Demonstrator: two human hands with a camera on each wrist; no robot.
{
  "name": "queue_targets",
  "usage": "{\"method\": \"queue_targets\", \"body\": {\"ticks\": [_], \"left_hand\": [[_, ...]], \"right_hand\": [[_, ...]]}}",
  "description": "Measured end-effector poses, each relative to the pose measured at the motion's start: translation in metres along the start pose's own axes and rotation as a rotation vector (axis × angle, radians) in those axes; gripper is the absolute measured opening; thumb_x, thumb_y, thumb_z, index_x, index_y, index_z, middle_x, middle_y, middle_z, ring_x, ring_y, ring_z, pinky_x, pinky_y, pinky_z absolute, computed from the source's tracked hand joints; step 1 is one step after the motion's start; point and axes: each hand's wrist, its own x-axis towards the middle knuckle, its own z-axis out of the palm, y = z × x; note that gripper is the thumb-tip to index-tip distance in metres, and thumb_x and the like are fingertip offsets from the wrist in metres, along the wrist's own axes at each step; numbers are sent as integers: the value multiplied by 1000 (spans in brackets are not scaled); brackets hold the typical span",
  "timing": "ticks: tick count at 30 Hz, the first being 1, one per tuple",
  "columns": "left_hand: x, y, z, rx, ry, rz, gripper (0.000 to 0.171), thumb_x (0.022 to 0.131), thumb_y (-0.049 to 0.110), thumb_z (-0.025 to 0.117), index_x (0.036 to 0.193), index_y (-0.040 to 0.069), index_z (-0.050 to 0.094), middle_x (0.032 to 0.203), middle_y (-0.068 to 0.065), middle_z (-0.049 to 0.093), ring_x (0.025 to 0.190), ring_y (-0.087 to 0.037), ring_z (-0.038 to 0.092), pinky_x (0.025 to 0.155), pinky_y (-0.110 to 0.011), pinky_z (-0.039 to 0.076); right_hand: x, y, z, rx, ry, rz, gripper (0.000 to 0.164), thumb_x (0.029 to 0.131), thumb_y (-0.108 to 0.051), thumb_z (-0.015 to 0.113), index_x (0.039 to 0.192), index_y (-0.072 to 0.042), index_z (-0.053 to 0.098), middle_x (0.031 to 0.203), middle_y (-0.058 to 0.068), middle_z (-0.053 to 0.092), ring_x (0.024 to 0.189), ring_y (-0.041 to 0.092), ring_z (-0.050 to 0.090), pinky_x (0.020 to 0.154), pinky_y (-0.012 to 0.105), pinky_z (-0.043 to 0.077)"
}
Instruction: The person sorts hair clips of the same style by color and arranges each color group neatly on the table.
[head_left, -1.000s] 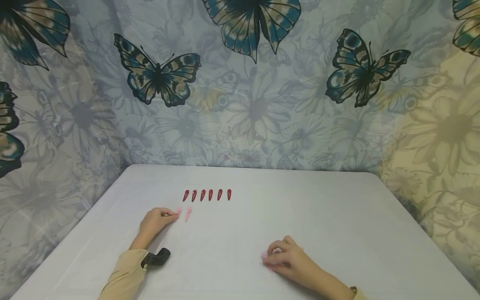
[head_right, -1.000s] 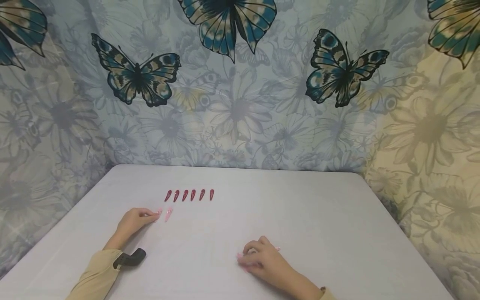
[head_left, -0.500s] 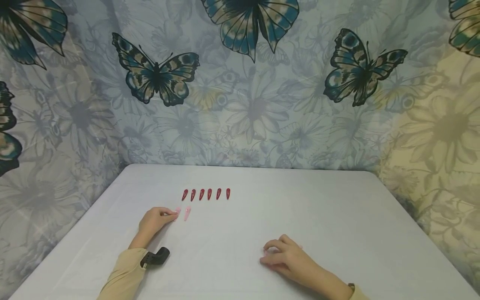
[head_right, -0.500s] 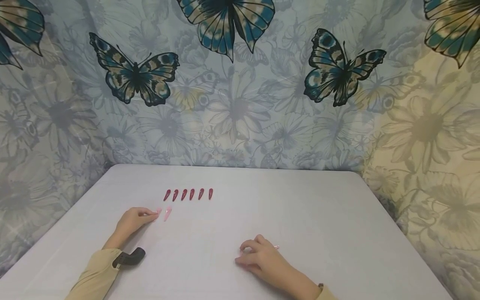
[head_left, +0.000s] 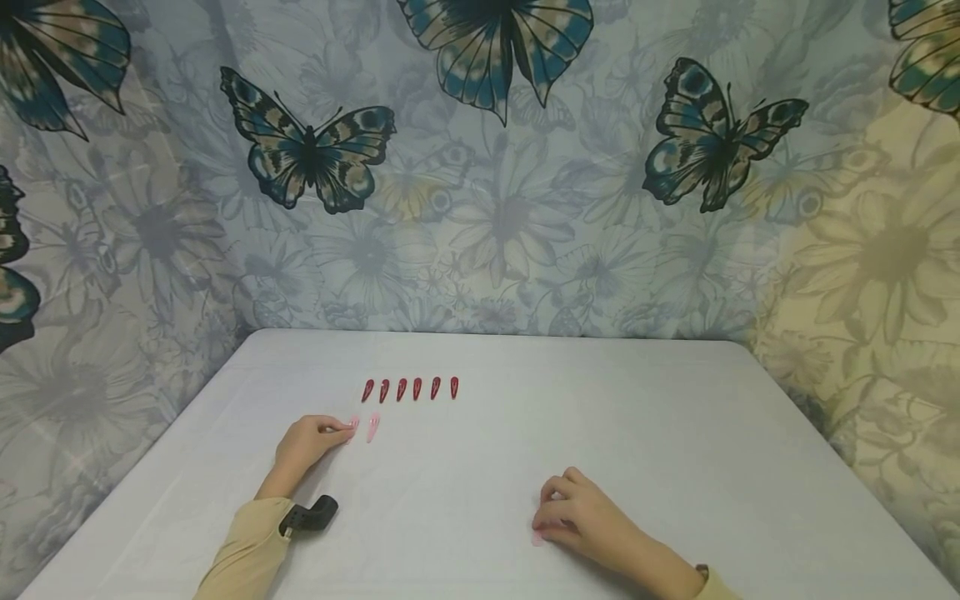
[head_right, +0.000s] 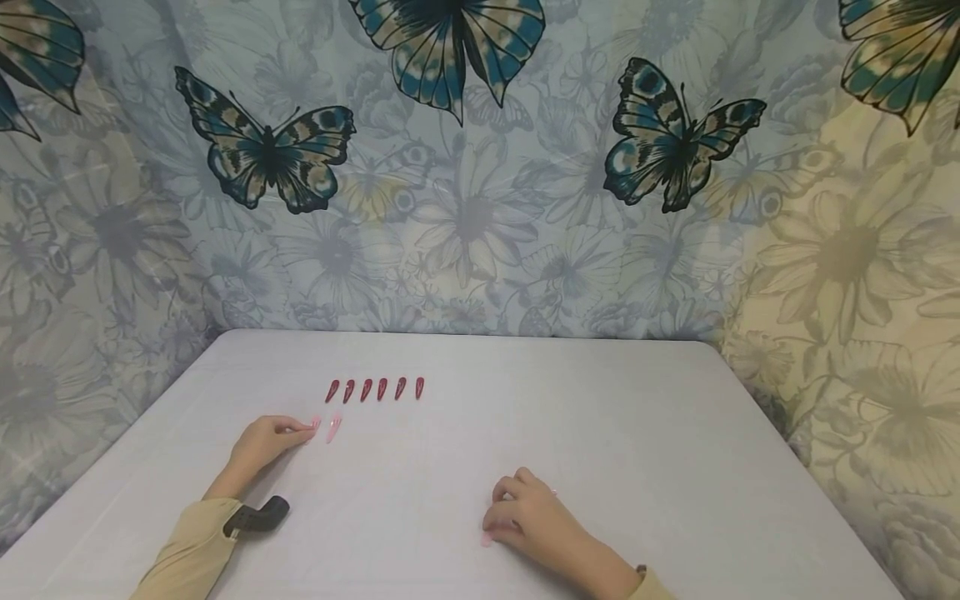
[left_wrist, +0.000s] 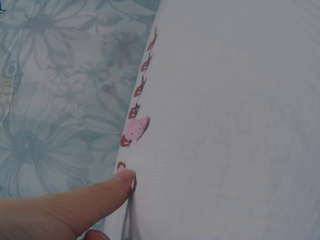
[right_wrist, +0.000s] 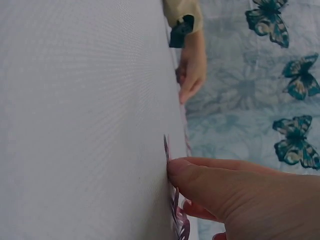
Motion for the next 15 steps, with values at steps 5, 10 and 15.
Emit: {"method": "queue_targets", "body": {"ticks": [5, 10, 15], "left_hand": [[0, 0, -2, -5, -1, 1, 23, 75, 28, 71, 84, 6, 71, 64, 2, 49, 59, -16, 39, 52, -29, 31], [0, 1, -2, -7, -7, -12, 25, 75, 29, 71, 84, 6, 71, 65, 1, 50, 60, -16, 39, 52, -29, 31], [-1, 2, -1, -5, -12, -18, 25, 75, 29, 71, 84, 6, 71, 66, 1, 51, 60, -16, 39, 52, -29, 31]], "right_hand": [[1, 2, 1, -15, 18, -17, 11, 69, -20, 75, 75, -23, 67, 83, -12, 53, 76, 4, 37, 66, 10, 31], [2, 0, 0, 36, -8, 3, 11, 71, -18, 74, 74, -21, 63, 81, -14, 55, 75, 3, 37, 63, 12, 33], [2, -3, -3, 65, -40, 13, 13, 73, -16, 72, 77, -20, 61, 77, -17, 55, 71, 0, 37, 61, 12, 32]]}}
